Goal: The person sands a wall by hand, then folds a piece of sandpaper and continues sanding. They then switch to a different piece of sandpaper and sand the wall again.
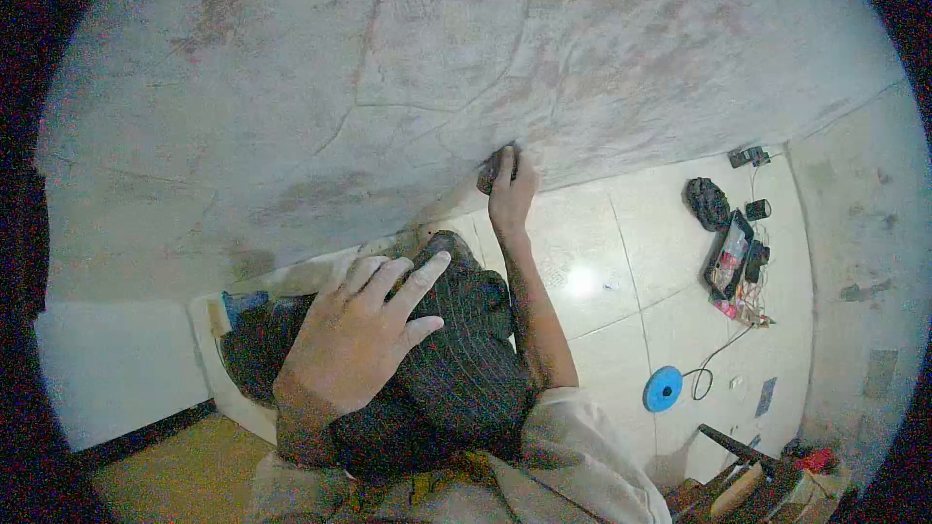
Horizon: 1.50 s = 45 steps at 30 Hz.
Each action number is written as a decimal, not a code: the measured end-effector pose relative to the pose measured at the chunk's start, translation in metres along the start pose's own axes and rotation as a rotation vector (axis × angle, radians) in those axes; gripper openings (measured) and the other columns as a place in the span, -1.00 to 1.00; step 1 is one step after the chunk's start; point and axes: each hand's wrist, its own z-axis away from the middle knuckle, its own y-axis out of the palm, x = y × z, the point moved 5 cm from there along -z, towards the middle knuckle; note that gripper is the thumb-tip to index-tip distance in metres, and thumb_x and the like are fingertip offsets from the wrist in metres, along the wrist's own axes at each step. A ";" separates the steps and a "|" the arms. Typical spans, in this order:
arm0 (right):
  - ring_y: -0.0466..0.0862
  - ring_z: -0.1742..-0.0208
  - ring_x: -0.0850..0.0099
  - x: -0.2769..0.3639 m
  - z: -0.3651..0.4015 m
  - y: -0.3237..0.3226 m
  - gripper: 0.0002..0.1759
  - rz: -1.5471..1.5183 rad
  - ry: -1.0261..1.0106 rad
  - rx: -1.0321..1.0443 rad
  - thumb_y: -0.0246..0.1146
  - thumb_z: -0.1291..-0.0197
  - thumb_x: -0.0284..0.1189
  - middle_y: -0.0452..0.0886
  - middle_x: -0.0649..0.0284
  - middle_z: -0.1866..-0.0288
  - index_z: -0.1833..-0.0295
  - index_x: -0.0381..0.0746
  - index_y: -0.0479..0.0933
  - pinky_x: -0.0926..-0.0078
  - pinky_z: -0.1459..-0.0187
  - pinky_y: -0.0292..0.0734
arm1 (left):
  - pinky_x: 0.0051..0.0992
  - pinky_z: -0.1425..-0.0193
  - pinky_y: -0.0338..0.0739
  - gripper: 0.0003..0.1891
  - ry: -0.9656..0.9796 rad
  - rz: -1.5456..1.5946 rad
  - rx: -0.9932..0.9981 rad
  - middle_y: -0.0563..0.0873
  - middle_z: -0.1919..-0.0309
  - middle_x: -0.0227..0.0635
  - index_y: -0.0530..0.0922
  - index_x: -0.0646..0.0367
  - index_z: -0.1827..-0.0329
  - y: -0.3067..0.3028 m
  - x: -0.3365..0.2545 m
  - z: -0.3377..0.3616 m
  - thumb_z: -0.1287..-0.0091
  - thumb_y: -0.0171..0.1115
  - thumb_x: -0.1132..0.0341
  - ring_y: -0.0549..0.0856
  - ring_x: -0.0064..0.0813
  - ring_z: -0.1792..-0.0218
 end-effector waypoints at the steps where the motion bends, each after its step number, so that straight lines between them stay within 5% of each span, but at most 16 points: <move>1: 0.51 0.35 0.42 0.006 0.003 -0.002 -0.65 -0.011 0.021 0.015 0.02 -0.54 -0.28 0.55 0.20 0.40 0.12 -0.39 0.50 0.37 0.23 0.46 | -0.13 -0.46 0.30 -0.39 0.005 0.000 0.005 0.61 -0.12 -0.12 0.36 0.05 -0.47 0.001 0.000 0.000 -0.41 0.19 0.04 0.53 -0.13 -0.23; 6: 0.54 0.32 0.40 -0.002 0.003 0.002 -0.65 -0.042 0.127 -0.027 0.03 -0.53 -0.28 0.55 0.19 0.39 0.12 -0.39 0.51 0.34 0.21 0.47 | -0.16 -0.43 0.32 -0.42 0.019 -0.004 -0.087 0.60 -0.16 -0.13 0.41 0.08 -0.42 -0.009 0.000 -0.001 -0.40 0.20 0.02 0.52 -0.12 -0.25; 8: 0.57 0.27 0.35 -0.016 -0.001 0.001 -0.63 0.074 -0.047 -0.015 0.04 -0.53 -0.27 0.59 0.15 0.34 0.06 -0.40 0.51 0.30 0.16 0.48 | -0.18 -0.41 0.34 -0.44 0.045 -0.017 -0.195 0.60 -0.17 -0.12 0.45 0.11 -0.38 -0.024 -0.002 -0.001 -0.41 0.20 0.01 0.53 -0.12 -0.25; 10: 0.58 0.24 0.33 -0.037 -0.004 0.005 -0.63 0.013 0.016 -0.017 0.04 -0.52 -0.27 0.61 0.13 0.31 0.02 -0.41 0.52 0.28 0.13 0.48 | -0.19 -0.29 0.41 -0.57 0.123 0.370 -0.418 0.66 -0.01 -0.10 0.55 0.23 -0.22 -0.047 0.000 0.003 -0.42 0.23 0.13 0.62 -0.15 -0.09; 15: 0.60 0.13 0.27 -0.024 0.002 0.005 -0.58 -0.210 0.250 -0.016 0.03 -0.53 -0.24 0.64 0.07 0.20 -0.06 -0.42 0.52 0.24 0.03 0.48 | -0.28 -0.06 0.58 -0.73 0.058 0.750 -0.562 0.74 0.17 -0.04 0.62 0.32 -0.04 -0.050 0.008 0.014 -0.41 0.23 0.31 0.74 -0.10 0.11; 17: 0.58 0.13 0.30 -0.020 -0.001 0.001 -0.59 0.044 -0.020 0.015 0.03 -0.53 -0.23 0.64 0.10 0.19 -0.05 -0.41 0.53 0.26 0.04 0.47 | -0.25 -0.07 0.56 -0.72 0.032 0.684 -0.578 0.73 0.16 -0.06 0.61 0.31 -0.06 -0.052 0.009 0.014 -0.40 0.24 0.31 0.72 -0.11 0.12; 23: 0.54 0.18 0.36 -0.031 -0.002 0.007 -0.59 -0.188 0.212 0.010 0.03 -0.53 -0.20 0.61 0.11 0.25 -0.01 -0.39 0.53 0.29 0.09 0.46 | -0.20 -0.15 0.50 -0.66 -0.037 0.287 -0.362 0.69 0.07 -0.07 0.59 0.16 -0.18 -0.029 0.004 -0.001 -0.40 0.19 0.26 0.66 -0.04 0.00; 26: 0.52 0.22 0.37 -0.007 0.004 0.003 -0.57 0.041 -0.009 0.066 0.02 -0.54 -0.19 0.58 0.17 0.29 0.01 -0.39 0.53 0.29 0.12 0.46 | -0.18 -0.26 0.45 -0.58 0.022 0.242 -0.244 0.67 0.02 -0.10 0.52 0.14 -0.28 -0.022 -0.004 -0.001 -0.42 0.18 0.18 0.62 -0.09 -0.07; 30: 0.49 0.30 0.41 -0.020 0.007 0.014 -0.60 -0.128 0.085 0.022 0.02 -0.55 -0.20 0.53 0.26 0.36 0.06 -0.37 0.51 0.32 0.20 0.45 | -0.18 -0.36 0.38 -0.54 0.047 0.157 -0.140 0.66 -0.05 -0.14 0.48 0.12 -0.34 -0.014 -0.008 -0.001 -0.44 0.15 0.14 0.58 -0.12 -0.13; 32: 0.45 0.39 0.46 -0.027 0.006 0.017 -0.62 -0.247 0.150 -0.111 0.02 -0.54 -0.22 0.51 0.32 0.43 0.10 -0.36 0.50 0.37 0.29 0.42 | -0.18 -0.36 0.38 -0.54 0.045 0.160 -0.153 0.65 -0.06 -0.14 0.48 0.12 -0.34 -0.014 -0.005 0.000 -0.45 0.14 0.14 0.58 -0.13 -0.14; 39: 0.46 0.30 0.41 -0.008 0.011 0.012 -0.60 -0.384 0.208 0.022 0.01 -0.54 -0.20 0.52 0.27 0.34 0.11 -0.36 0.50 0.33 0.19 0.43 | -0.19 -0.36 0.38 -0.53 0.050 0.151 -0.156 0.65 -0.06 -0.15 0.47 0.12 -0.36 -0.014 -0.005 0.003 -0.44 0.14 0.13 0.58 -0.13 -0.14; 45: 0.47 0.24 0.42 -0.022 0.005 0.010 -0.62 -0.067 0.057 -0.011 0.01 -0.54 -0.21 0.52 0.24 0.31 0.12 -0.35 0.50 0.34 0.15 0.43 | -0.19 -0.39 0.35 -0.52 0.047 0.170 -0.144 0.64 -0.06 -0.16 0.47 0.13 -0.36 -0.015 -0.006 0.003 -0.44 0.15 0.13 0.57 -0.15 -0.15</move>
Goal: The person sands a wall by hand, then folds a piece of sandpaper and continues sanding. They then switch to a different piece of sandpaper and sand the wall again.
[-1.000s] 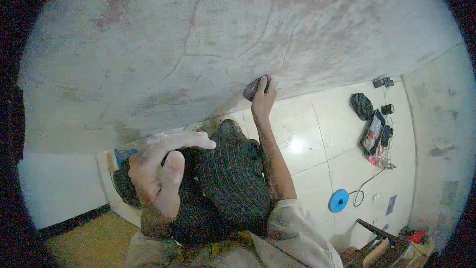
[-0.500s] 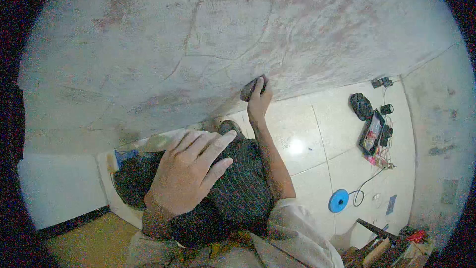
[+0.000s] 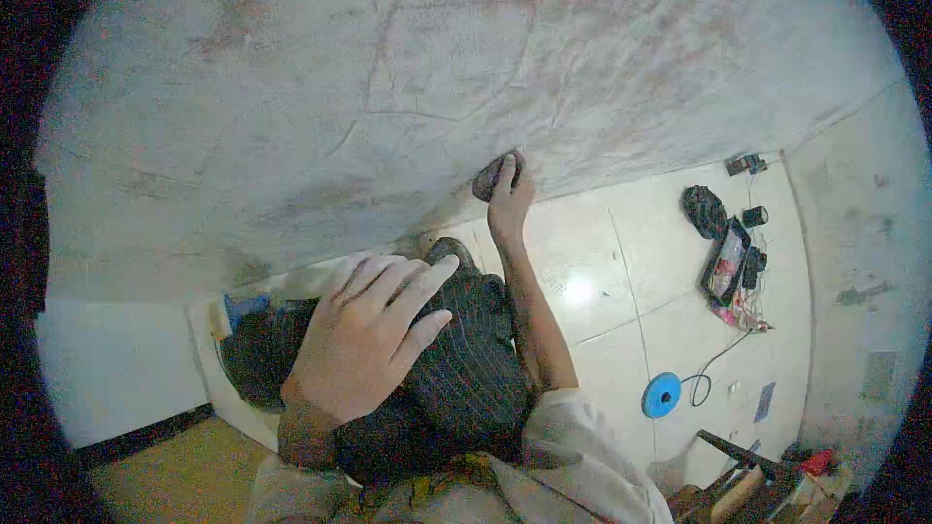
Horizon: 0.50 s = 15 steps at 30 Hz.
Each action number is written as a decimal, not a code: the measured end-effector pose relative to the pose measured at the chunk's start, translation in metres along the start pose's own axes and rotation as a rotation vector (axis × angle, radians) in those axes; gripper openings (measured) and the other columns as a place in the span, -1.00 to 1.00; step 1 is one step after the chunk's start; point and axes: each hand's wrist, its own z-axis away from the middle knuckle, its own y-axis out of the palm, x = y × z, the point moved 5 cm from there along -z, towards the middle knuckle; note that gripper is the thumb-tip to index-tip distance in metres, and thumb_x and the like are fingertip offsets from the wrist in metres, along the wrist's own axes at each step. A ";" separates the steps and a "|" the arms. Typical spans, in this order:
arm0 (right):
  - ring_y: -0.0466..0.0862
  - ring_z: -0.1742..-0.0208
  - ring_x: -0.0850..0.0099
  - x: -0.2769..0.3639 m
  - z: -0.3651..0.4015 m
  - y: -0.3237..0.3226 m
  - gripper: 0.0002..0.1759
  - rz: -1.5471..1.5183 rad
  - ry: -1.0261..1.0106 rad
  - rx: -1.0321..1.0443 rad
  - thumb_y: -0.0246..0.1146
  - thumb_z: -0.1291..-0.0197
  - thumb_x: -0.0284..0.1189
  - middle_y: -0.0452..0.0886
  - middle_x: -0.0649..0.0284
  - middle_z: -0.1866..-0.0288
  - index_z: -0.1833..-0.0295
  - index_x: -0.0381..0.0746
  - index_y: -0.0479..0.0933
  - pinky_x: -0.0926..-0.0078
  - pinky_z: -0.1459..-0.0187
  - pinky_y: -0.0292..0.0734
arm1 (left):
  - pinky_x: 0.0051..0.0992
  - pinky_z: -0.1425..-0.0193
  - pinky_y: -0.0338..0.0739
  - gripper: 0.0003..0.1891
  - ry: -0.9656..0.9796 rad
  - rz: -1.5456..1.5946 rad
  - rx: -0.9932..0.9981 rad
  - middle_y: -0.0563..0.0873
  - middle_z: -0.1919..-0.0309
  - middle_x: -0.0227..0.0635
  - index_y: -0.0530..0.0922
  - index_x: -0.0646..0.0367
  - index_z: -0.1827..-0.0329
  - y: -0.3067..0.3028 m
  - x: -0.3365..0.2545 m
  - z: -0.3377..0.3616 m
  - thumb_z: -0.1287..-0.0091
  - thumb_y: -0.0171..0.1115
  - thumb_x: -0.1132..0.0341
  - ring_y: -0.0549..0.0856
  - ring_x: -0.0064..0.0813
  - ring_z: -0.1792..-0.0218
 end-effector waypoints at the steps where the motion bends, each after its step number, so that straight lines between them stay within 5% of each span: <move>1: 0.47 0.23 0.42 0.012 0.005 0.000 -0.61 -0.066 0.043 -0.001 0.01 -0.54 -0.21 0.53 0.23 0.30 0.11 -0.35 0.50 0.34 0.14 0.43 | -0.19 -0.39 0.35 -0.52 -0.002 0.002 0.004 0.64 -0.06 -0.16 0.47 0.13 -0.36 0.001 0.001 0.000 -0.44 0.15 0.13 0.57 -0.15 -0.15; 5: 0.46 0.22 0.44 0.007 0.003 0.005 -0.63 -0.207 0.177 0.046 0.01 -0.54 -0.23 0.52 0.24 0.30 0.13 -0.34 0.49 0.36 0.14 0.42 | -0.18 -0.39 0.34 -0.52 0.009 -0.036 0.005 0.63 -0.05 -0.18 0.47 0.13 -0.36 0.002 0.001 -0.001 -0.43 0.16 0.14 0.56 -0.16 -0.15; 8: 0.45 0.25 0.46 0.009 0.001 0.002 -0.64 -0.086 0.049 -0.030 0.02 -0.54 -0.24 0.50 0.27 0.33 0.20 -0.32 0.46 0.39 0.16 0.41 | -0.18 -0.39 0.34 -0.52 0.007 -0.036 0.007 0.63 -0.05 -0.18 0.47 0.13 -0.36 0.004 0.003 -0.002 -0.42 0.17 0.15 0.56 -0.17 -0.15; 15: 0.48 0.24 0.45 0.008 0.001 0.003 -0.63 -0.123 0.094 0.012 0.03 -0.54 -0.23 0.52 0.24 0.32 0.10 -0.35 0.50 0.41 0.12 0.44 | -0.18 -0.39 0.34 -0.51 0.011 -0.059 0.003 0.63 -0.05 -0.18 0.46 0.12 -0.36 0.002 0.004 0.000 -0.41 0.19 0.15 0.55 -0.17 -0.16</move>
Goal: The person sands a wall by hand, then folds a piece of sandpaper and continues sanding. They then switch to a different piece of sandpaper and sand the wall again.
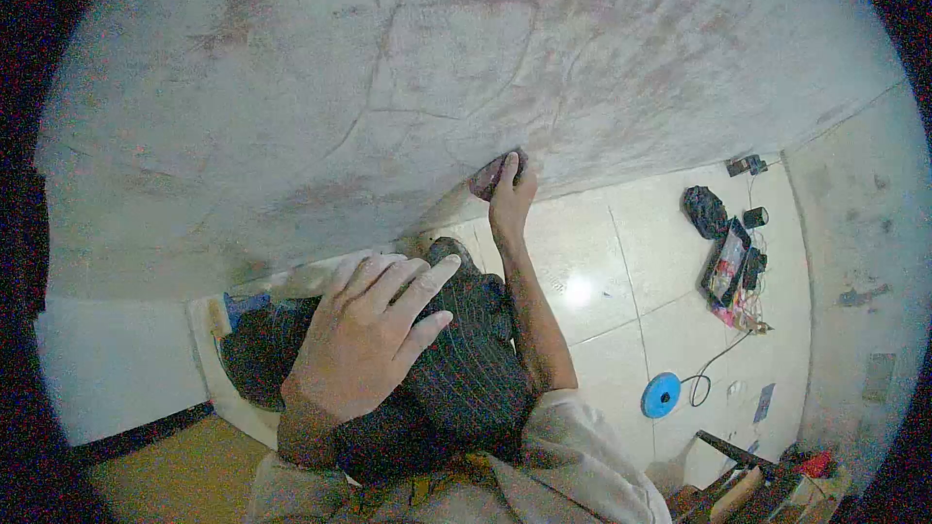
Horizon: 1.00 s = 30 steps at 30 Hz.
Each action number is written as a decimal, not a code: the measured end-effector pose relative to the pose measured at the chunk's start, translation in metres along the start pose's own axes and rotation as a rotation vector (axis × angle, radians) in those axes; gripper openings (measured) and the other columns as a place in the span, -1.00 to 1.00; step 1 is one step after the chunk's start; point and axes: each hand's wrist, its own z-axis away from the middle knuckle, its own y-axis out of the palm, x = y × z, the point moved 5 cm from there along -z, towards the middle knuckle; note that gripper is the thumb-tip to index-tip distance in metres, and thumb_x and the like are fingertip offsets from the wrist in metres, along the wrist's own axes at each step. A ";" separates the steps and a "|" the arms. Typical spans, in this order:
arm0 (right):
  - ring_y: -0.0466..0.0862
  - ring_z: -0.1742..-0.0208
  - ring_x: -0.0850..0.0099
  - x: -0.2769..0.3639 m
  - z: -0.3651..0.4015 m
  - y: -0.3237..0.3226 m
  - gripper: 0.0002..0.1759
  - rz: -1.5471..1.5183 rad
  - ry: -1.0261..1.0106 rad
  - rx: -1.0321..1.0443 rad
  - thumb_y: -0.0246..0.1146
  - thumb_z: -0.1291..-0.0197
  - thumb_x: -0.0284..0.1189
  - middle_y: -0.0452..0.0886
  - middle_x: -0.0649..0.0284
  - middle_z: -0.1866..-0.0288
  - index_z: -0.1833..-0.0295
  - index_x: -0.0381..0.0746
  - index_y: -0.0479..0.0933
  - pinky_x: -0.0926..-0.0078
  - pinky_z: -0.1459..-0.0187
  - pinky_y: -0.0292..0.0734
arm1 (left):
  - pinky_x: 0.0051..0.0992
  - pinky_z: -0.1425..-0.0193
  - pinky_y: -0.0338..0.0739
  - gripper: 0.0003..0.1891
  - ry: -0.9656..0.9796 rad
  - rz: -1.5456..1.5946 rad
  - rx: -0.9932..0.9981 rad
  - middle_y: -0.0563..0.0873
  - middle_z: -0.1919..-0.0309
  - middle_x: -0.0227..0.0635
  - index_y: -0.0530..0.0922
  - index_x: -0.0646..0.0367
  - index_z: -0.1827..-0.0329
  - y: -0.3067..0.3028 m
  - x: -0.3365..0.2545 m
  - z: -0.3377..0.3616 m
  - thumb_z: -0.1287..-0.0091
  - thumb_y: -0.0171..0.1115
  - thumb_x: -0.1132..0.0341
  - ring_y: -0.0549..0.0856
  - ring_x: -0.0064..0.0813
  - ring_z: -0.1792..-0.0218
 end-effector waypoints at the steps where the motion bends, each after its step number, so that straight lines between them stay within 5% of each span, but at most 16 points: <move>1: 0.48 0.22 0.45 -0.014 -0.005 -0.003 -0.63 0.017 -0.024 -0.036 0.03 -0.54 -0.23 0.51 0.24 0.31 0.07 -0.35 0.51 0.40 0.11 0.44 | -0.18 -0.39 0.34 -0.51 0.000 0.000 0.004 0.63 -0.05 -0.18 0.46 0.12 -0.36 0.000 -0.001 0.000 -0.41 0.19 0.15 0.55 -0.17 -0.16; 3: 0.48 0.20 0.45 0.002 -0.003 -0.001 -0.63 0.031 -0.052 -0.070 0.04 -0.54 -0.22 0.51 0.24 0.29 0.05 -0.35 0.51 0.40 0.09 0.44 | -0.18 -0.39 0.33 -0.51 0.002 0.003 0.018 0.63 -0.05 -0.18 0.46 0.12 -0.36 0.000 -0.002 -0.001 -0.42 0.18 0.16 0.55 -0.17 -0.16; 5: 0.48 0.17 0.44 0.012 0.005 0.000 -0.62 -0.139 0.133 -0.017 0.03 -0.54 -0.21 0.52 0.23 0.25 0.03 -0.36 0.51 0.39 0.05 0.44 | -0.17 -0.40 0.33 -0.51 -0.004 0.012 0.016 0.62 -0.06 -0.17 0.46 0.11 -0.37 -0.001 -0.004 0.001 -0.42 0.18 0.15 0.55 -0.17 -0.16; 9: 0.47 0.15 0.44 -0.003 -0.003 -0.004 -0.61 0.048 -0.054 0.000 0.02 -0.54 -0.21 0.52 0.24 0.22 0.01 -0.36 0.50 0.38 0.04 0.44 | -0.15 -0.41 0.31 -0.50 0.001 -0.008 -0.002 0.62 -0.07 -0.17 0.45 0.11 -0.38 0.000 -0.004 0.001 -0.43 0.17 0.13 0.55 -0.16 -0.17; 12: 0.48 0.17 0.43 -0.016 -0.002 -0.010 -0.63 -0.051 0.115 -0.103 0.02 -0.54 -0.22 0.52 0.24 0.22 0.01 -0.36 0.50 0.38 0.06 0.44 | -0.13 -0.41 0.31 -0.50 -0.008 -0.012 0.003 0.62 -0.07 -0.18 0.45 0.11 -0.37 0.001 -0.002 0.002 -0.42 0.17 0.11 0.55 -0.16 -0.17; 17: 0.51 0.22 0.53 -0.019 -0.010 -0.005 -0.62 0.062 -0.072 0.032 0.04 -0.56 -0.20 0.51 0.30 0.24 -0.03 -0.35 0.48 0.47 0.16 0.51 | -0.15 -0.42 0.31 -0.50 -0.007 -0.024 0.002 0.62 -0.07 -0.20 0.46 0.11 -0.36 0.003 -0.001 0.002 -0.41 0.19 0.10 0.55 -0.18 -0.18; 19: 0.50 0.27 0.56 0.017 0.005 -0.002 -0.64 -0.070 0.009 0.006 0.04 -0.56 -0.19 0.50 0.31 0.26 0.02 -0.31 0.49 0.51 0.18 0.50 | -0.16 -0.42 0.32 -0.50 0.001 -0.030 0.010 0.62 -0.07 -0.20 0.47 0.10 -0.36 0.002 -0.001 0.000 -0.41 0.19 0.10 0.55 -0.18 -0.18; 21: 0.47 0.24 0.55 -0.004 0.008 -0.006 -0.64 -0.213 0.344 0.017 0.03 -0.56 -0.20 0.50 0.31 0.25 0.05 -0.32 0.50 0.52 0.17 0.46 | -0.17 -0.42 0.33 -0.50 -0.002 -0.056 0.022 0.62 -0.06 -0.21 0.47 0.10 -0.35 0.003 -0.003 0.001 -0.40 0.21 0.11 0.55 -0.19 -0.18; 23: 0.47 0.23 0.54 -0.009 0.001 -0.005 -0.63 -0.117 0.233 0.019 0.03 -0.56 -0.20 0.50 0.31 0.27 0.06 -0.32 0.51 0.50 0.15 0.47 | -0.17 -0.42 0.33 -0.50 -0.006 -0.056 0.019 0.62 -0.06 -0.21 0.47 0.10 -0.36 0.003 -0.002 0.000 -0.40 0.21 0.11 0.55 -0.19 -0.19; 25: 0.55 0.27 0.42 -0.006 -0.005 -0.003 -0.60 0.108 -0.136 0.005 0.00 -0.56 -0.20 0.56 0.24 0.31 0.15 -0.36 0.46 0.44 0.18 0.51 | -0.17 -0.42 0.32 -0.50 -0.005 -0.043 0.036 0.62 -0.06 -0.21 0.47 0.10 -0.36 0.006 -0.003 0.001 -0.40 0.21 0.11 0.55 -0.19 -0.19; 27: 0.52 0.22 0.38 -0.001 0.002 -0.005 -0.60 0.017 -0.012 0.020 0.01 -0.55 -0.22 0.56 0.22 0.30 0.14 -0.39 0.45 0.40 0.10 0.46 | -0.17 -0.42 0.32 -0.48 -0.004 -0.037 0.038 0.62 -0.07 -0.21 0.47 0.10 -0.36 0.005 -0.004 -0.001 -0.40 0.21 0.10 0.54 -0.19 -0.19; 30: 0.44 0.35 0.41 -0.028 0.004 -0.006 -0.61 -0.209 0.313 -0.011 0.00 -0.54 -0.24 0.48 0.25 0.41 0.23 -0.36 0.42 0.36 0.23 0.43 | -0.17 -0.42 0.32 -0.48 -0.007 -0.077 0.037 0.62 -0.07 -0.21 0.46 0.10 -0.37 0.007 -0.003 0.001 -0.40 0.21 0.09 0.54 -0.19 -0.19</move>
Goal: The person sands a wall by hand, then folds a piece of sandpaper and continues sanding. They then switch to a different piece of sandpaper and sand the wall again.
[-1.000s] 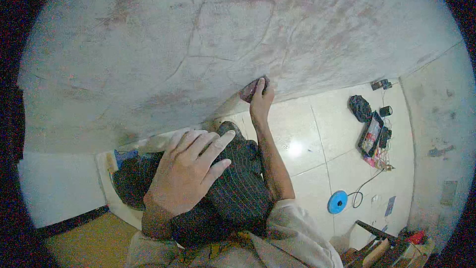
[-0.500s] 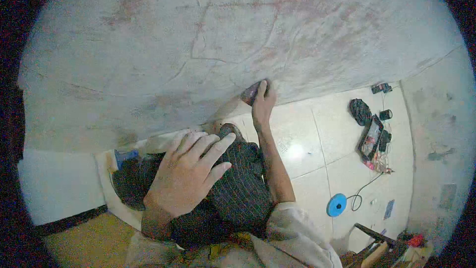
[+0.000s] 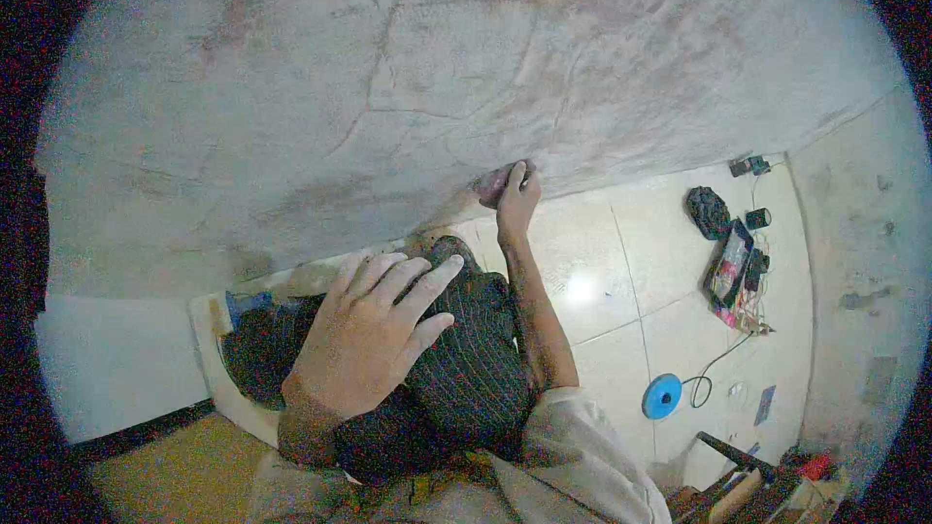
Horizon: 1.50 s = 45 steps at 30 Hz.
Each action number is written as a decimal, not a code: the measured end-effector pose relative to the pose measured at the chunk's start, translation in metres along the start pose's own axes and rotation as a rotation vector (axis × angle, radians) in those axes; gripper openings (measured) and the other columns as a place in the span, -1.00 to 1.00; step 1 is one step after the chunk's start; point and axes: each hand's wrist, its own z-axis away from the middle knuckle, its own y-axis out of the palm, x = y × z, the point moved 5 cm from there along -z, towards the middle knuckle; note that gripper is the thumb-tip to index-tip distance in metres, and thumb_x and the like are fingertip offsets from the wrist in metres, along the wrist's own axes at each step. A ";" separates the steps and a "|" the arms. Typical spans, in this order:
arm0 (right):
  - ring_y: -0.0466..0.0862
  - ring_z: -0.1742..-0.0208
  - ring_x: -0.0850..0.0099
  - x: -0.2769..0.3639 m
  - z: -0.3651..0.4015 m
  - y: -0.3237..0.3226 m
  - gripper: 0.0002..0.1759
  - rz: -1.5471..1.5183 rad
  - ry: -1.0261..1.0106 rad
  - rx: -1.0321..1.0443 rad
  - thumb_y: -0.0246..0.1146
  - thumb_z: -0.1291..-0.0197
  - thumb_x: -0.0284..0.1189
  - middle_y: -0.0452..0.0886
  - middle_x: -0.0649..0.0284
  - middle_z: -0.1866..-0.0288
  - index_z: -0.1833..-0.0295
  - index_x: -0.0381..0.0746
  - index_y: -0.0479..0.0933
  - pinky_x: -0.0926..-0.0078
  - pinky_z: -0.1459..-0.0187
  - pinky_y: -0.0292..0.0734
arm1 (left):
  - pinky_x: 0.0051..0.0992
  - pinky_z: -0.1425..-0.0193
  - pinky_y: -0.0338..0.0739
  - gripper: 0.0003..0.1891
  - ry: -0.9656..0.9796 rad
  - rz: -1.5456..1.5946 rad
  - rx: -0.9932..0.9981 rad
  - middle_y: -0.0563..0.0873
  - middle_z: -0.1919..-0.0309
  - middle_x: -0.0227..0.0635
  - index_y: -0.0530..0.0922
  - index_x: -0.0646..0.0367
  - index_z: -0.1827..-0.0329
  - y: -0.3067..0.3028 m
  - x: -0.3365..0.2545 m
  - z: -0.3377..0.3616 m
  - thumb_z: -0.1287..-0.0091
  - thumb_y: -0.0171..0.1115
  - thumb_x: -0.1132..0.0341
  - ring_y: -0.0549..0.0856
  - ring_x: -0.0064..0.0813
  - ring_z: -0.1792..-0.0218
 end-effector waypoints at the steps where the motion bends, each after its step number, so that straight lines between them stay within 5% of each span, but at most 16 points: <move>1: 0.44 0.35 0.41 -0.002 -0.005 0.000 -0.61 -0.001 -0.003 0.005 0.00 -0.54 -0.24 0.48 0.25 0.41 0.23 -0.36 0.42 0.36 0.23 0.43 | -0.17 -0.42 0.32 -0.48 -0.002 -0.002 -0.005 0.62 -0.07 -0.21 0.46 0.10 -0.37 0.000 0.001 0.000 -0.40 0.21 0.09 0.54 -0.19 -0.19; 3: 0.42 0.44 0.44 0.012 -0.005 0.003 -0.62 0.286 -0.357 0.063 -0.02 -0.55 -0.23 0.47 0.26 0.43 0.22 -0.34 0.42 0.40 0.30 0.44 | -0.16 -0.43 0.32 -0.47 0.004 -0.004 0.005 0.61 -0.08 -0.20 0.46 0.10 -0.37 0.002 0.001 0.001 -0.39 0.21 0.09 0.54 -0.19 -0.20; 7: 0.46 0.43 0.41 0.036 0.009 0.010 -0.62 0.303 -0.369 0.048 -0.02 -0.55 -0.23 0.47 0.24 0.42 0.21 -0.34 0.42 0.38 0.31 0.46 | -0.16 -0.45 0.30 -0.47 0.013 0.017 -0.010 0.61 -0.09 -0.20 0.46 0.09 -0.37 0.003 -0.001 0.000 -0.39 0.21 0.08 0.53 -0.19 -0.21; 9: 0.50 0.35 0.40 0.031 0.020 0.009 -0.62 -0.011 0.089 -0.067 -0.02 -0.55 -0.25 0.46 0.21 0.43 0.24 -0.34 0.41 0.35 0.32 0.44 | -0.16 -0.46 0.29 -0.47 0.011 -0.007 -0.009 0.60 -0.09 -0.20 0.46 0.08 -0.38 0.004 0.000 0.001 -0.39 0.22 0.08 0.52 -0.20 -0.23; 10: 0.53 0.28 0.36 -0.003 -0.009 -0.006 -0.60 0.193 -0.186 -0.038 -0.02 -0.55 -0.23 0.48 0.14 0.38 0.20 -0.36 0.46 0.32 0.26 0.47 | -0.16 -0.46 0.29 -0.47 0.010 -0.006 -0.012 0.60 -0.09 -0.20 0.46 0.08 -0.38 0.004 0.000 0.002 -0.39 0.22 0.08 0.52 -0.20 -0.23; 15: 0.56 0.24 0.25 0.026 0.006 0.002 -0.57 0.434 -0.340 0.061 0.02 -0.54 -0.21 0.59 0.06 0.28 -0.05 -0.41 0.53 0.29 0.06 0.51 | -0.14 -0.48 0.27 -0.45 0.013 -0.023 0.028 0.60 -0.11 -0.20 0.44 0.07 -0.40 0.005 -0.003 0.003 -0.40 0.20 0.07 0.51 -0.19 -0.25; 18: 0.58 0.21 0.26 0.019 0.000 -0.005 -0.58 0.425 -0.536 -0.111 0.03 -0.53 -0.24 0.63 0.05 0.23 -0.05 -0.44 0.53 0.28 0.05 0.50 | -0.13 -0.49 0.25 -0.45 0.023 -0.034 0.033 0.59 -0.14 -0.18 0.42 0.07 -0.41 0.006 -0.001 0.006 -0.41 0.18 0.06 0.50 -0.17 -0.26; 21: 0.59 0.18 0.31 0.005 -0.013 -0.018 -0.58 0.278 -0.371 -0.143 0.07 -0.51 -0.22 0.61 0.06 0.14 -0.06 -0.44 0.51 0.31 0.02 0.51 | -0.12 -0.51 0.22 -0.46 -0.008 -0.018 0.044 0.59 -0.15 -0.16 0.42 0.07 -0.41 0.005 0.001 0.006 -0.42 0.16 0.06 0.50 -0.16 -0.27; 25: 0.58 0.37 0.44 0.005 -0.011 -0.017 -0.68 -0.255 -0.020 -0.055 0.05 -0.53 -0.25 0.54 0.22 0.31 -0.01 -0.32 0.47 0.40 0.39 0.57 | -0.11 -0.53 0.20 -0.46 0.015 -0.005 0.054 0.59 -0.16 -0.15 0.42 0.05 -0.42 0.007 0.000 0.006 -0.44 0.14 0.05 0.50 -0.16 -0.28; 26: 0.55 0.46 0.48 0.017 -0.008 -0.014 -0.71 -0.130 -0.157 -0.119 0.05 -0.53 -0.25 0.50 0.26 0.40 0.04 -0.29 0.46 0.39 0.52 0.54 | -0.11 -0.53 0.19 -0.46 0.006 -0.016 0.055 0.59 -0.17 -0.15 0.42 0.05 -0.43 0.007 0.000 0.007 -0.44 0.13 0.04 0.50 -0.15 -0.29; 30: 0.52 0.50 0.46 0.054 0.025 0.017 -0.68 0.359 -0.479 0.056 0.02 -0.54 -0.28 0.48 0.24 0.46 0.15 -0.33 0.44 0.39 0.47 0.48 | -0.09 -0.54 0.17 -0.46 0.006 -0.048 0.056 0.59 -0.18 -0.16 0.40 0.04 -0.44 0.005 -0.003 0.007 -0.45 0.12 0.04 0.50 -0.13 -0.30; 33: 0.50 0.51 0.40 0.032 0.026 0.030 -0.70 0.547 -0.565 0.302 0.02 -0.53 -0.34 0.47 0.16 0.53 0.14 -0.36 0.49 0.29 0.41 0.40 | -0.08 -0.54 0.17 -0.46 0.018 -0.049 0.061 0.59 -0.17 -0.15 0.39 0.03 -0.45 0.007 -0.002 0.006 -0.46 0.12 0.05 0.50 -0.12 -0.30; 36: 0.47 0.53 0.46 0.034 0.019 0.023 -0.71 0.642 -0.695 0.240 0.05 -0.52 -0.35 0.47 0.24 0.55 0.16 -0.36 0.50 0.36 0.45 0.39 | -0.08 -0.54 0.17 -0.45 0.013 -0.035 0.093 0.59 -0.17 -0.14 0.39 0.02 -0.46 0.007 -0.002 0.005 -0.46 0.12 0.05 0.49 -0.13 -0.31; 39: 0.44 0.54 0.53 0.049 0.024 0.017 -0.71 0.378 -0.540 0.040 0.05 -0.52 -0.33 0.48 0.28 0.53 0.16 -0.35 0.50 0.44 0.47 0.38 | -0.07 -0.53 0.17 -0.45 0.009 -0.038 0.089 0.58 -0.18 -0.12 0.38 0.02 -0.47 0.009 -0.001 0.006 -0.46 0.11 0.05 0.48 -0.13 -0.32; 43: 0.42 0.55 0.59 0.025 0.013 0.015 -0.69 0.100 -0.299 0.131 0.05 -0.53 -0.30 0.47 0.33 0.51 0.18 -0.33 0.49 0.50 0.49 0.38 | -0.05 -0.53 0.17 -0.45 0.020 -0.083 0.077 0.58 -0.19 -0.12 0.36 0.02 -0.47 0.012 0.000 0.010 -0.47 0.10 0.04 0.48 -0.13 -0.32; 45: 0.43 0.55 0.55 0.035 0.022 0.021 -0.69 0.187 -0.355 0.086 0.04 -0.53 -0.31 0.48 0.29 0.51 0.18 -0.33 0.49 0.48 0.47 0.39 | -0.05 -0.53 0.16 -0.44 0.008 -0.074 0.080 0.57 -0.20 -0.12 0.35 0.02 -0.48 0.013 0.003 0.011 -0.47 0.10 0.04 0.48 -0.12 -0.32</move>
